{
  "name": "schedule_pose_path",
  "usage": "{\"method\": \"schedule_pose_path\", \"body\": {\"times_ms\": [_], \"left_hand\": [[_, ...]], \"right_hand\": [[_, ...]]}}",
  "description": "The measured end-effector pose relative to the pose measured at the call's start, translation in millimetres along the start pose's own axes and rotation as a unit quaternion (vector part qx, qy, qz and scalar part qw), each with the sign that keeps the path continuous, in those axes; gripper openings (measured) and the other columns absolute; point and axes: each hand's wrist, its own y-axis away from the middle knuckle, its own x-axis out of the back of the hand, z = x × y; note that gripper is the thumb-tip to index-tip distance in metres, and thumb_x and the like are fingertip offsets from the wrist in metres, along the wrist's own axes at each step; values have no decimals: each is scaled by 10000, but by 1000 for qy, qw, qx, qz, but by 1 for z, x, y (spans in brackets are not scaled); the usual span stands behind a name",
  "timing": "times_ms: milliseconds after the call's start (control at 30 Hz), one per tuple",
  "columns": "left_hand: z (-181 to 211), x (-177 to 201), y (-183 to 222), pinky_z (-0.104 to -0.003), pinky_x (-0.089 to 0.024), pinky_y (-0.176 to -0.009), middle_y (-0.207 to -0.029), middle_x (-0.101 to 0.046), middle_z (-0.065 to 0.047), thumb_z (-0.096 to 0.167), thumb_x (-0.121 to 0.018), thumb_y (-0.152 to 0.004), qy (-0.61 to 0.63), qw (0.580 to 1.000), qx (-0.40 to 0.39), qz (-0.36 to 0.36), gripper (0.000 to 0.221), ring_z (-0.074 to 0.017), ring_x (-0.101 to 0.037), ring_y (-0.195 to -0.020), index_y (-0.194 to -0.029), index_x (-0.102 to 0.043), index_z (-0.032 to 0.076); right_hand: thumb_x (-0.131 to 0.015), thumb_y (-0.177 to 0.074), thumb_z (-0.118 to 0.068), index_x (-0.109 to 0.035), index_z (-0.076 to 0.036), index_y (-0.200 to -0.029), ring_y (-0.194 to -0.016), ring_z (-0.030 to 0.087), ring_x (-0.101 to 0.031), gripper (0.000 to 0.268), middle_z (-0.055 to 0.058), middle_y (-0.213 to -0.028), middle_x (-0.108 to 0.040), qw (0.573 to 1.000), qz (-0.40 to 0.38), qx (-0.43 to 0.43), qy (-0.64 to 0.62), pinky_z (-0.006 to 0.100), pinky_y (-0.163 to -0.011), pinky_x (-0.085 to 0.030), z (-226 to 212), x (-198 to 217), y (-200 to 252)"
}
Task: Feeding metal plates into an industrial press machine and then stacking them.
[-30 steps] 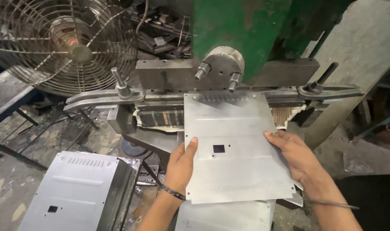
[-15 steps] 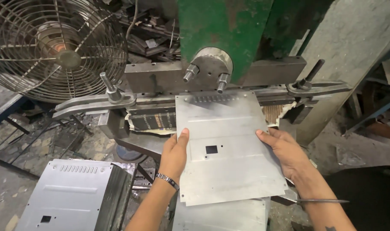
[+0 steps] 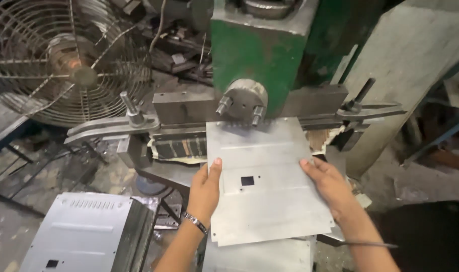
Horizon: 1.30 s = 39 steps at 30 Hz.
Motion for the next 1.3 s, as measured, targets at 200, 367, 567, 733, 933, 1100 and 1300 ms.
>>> {"method": "schedule_pose_path", "body": {"times_ms": [200, 367, 567, 733, 933, 1100, 1300], "left_hand": [[-63, 29, 6, -347, -478, -857, -1040, -713, -129, 474, -600, -987, -19, 1000, 0, -24, 576, -182, -569, -961, -1229, -710, -37], [-19, 48, 19, -375, -487, -772, -868, -673, -93, 602, -489, -1025, -74, 989, 51, 120, 653, -170, -600, -803, -961, -686, -17], [97, -2, 33, -522, -497, -668, -645, -693, -181, 583, -346, -1015, -574, 759, -259, -169, 699, -391, -662, -660, -703, -737, 95], [97, -33, 50, -486, -460, -873, -714, -698, -112, 509, -330, -1109, -675, 558, -363, -317, 609, -356, -661, -665, -849, -758, 161], [51, 7, 38, -514, -371, -1080, -1157, -673, -216, 412, -584, -963, -524, 659, -539, -8, 445, -366, -577, -1206, -1094, -669, -4], [5, 33, 3, -365, -435, -1011, -1327, -617, -335, 511, -603, -968, -549, 709, -366, 248, 837, -374, -551, -1225, -1371, -559, -221], [1, 14, -24, -306, -468, -960, -1149, -738, -128, 362, -497, -1013, -50, 998, -39, 22, 493, -200, -646, -1064, -1236, -649, -51]], "right_hand": [[-637, -914, -318, -634, -10, -1263, -1039, 240, -726, 466, 155, -1154, -758, 999, -38, 3, -15, 351, -910, -594, 32, -2, 42], [-485, -1010, -597, -585, 57, -1382, -1338, 249, -531, 759, 151, -1423, -622, 923, -329, 186, 71, 395, -1118, -393, 107, 39, 68], [-447, -1021, -692, -546, 55, -1355, -1140, 334, -657, 824, 205, -1268, -668, 843, -441, 8, -310, 461, -993, -507, 43, -8, 76], [-634, -1015, -312, -636, 28, -1353, -789, 106, -583, 480, 108, -1160, -727, 928, -366, -58, -30, 263, -668, -441, 66, -40, 67], [-694, -910, -220, -670, -1, -1242, -857, 163, -751, 399, 134, -1065, -781, 976, -206, -56, -45, 331, -781, -618, 49, -36, 72], [-661, -895, -252, -677, 11, -1230, -812, 214, -766, 427, 163, -1031, -779, 993, -88, -55, -60, 370, -728, -633, 26, -4, 50], [-656, -913, -283, -656, 25, -1226, -786, 191, -742, 440, 126, -1004, -753, 988, -102, -55, -100, 365, -689, -626, 11, -4, 41]]}}
